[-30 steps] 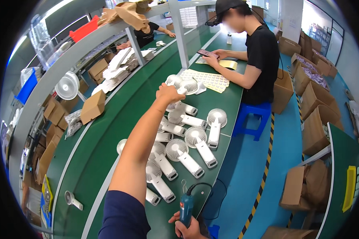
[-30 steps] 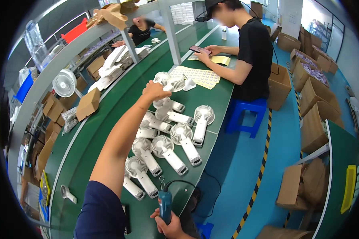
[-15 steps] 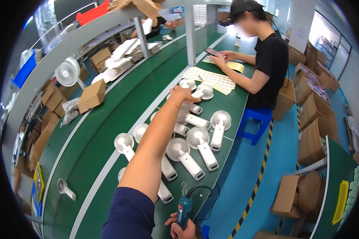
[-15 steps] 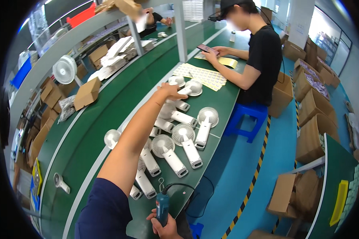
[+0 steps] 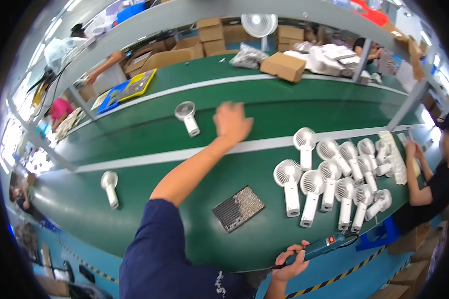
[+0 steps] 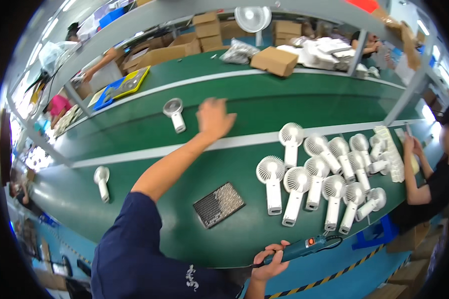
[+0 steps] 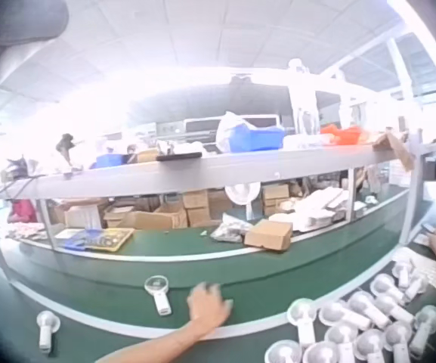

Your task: Assemble small electric hand fans using an electric screwdriver on a factory assembly line.

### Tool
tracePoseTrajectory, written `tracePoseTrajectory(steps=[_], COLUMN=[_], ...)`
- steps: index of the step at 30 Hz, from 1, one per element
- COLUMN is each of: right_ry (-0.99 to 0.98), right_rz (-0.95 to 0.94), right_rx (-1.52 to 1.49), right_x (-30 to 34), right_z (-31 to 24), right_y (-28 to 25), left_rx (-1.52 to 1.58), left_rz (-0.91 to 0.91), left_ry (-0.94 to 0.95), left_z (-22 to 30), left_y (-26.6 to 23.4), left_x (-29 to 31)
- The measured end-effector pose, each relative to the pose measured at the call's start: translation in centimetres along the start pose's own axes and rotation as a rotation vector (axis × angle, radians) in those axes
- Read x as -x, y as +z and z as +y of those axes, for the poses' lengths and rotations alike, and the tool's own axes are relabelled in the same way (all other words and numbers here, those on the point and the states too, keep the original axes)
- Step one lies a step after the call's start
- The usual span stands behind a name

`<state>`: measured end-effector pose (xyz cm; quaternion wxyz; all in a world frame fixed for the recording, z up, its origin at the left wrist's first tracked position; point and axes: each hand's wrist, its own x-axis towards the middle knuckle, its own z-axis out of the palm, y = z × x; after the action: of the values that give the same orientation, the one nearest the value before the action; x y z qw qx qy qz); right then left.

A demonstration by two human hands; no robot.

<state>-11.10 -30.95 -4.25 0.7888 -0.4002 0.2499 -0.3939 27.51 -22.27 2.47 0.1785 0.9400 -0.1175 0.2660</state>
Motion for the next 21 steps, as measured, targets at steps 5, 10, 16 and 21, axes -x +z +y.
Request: tracePoseTrajectory(steps=[5,10,16,21], right_ry=[0.121,0.085,0.090,0.157], right_rz=[-0.094,-0.107,-0.113,-0.147], right_rx=[0.048,0.063,0.024,0.087], right_x=[0.9,0.0,-0.8,-0.8], right_z=[2.1,0.0,-1.4,2.0], right_y=[-0.6,-1.9,-2.6,0.0], left_rx=[-0.264,-0.117,0.379,0.984], left_rz=[-0.133,-0.142,-0.222,-0.256], left_ry=[-0.463,-0.460,-0.604,-0.952], left_z=[-13.8,-18.4,-21.9,-28.0], left_y=[-4.3,1.1,-1.8,-10.1], left_x=[1.9,1.6,3.4,11.4])
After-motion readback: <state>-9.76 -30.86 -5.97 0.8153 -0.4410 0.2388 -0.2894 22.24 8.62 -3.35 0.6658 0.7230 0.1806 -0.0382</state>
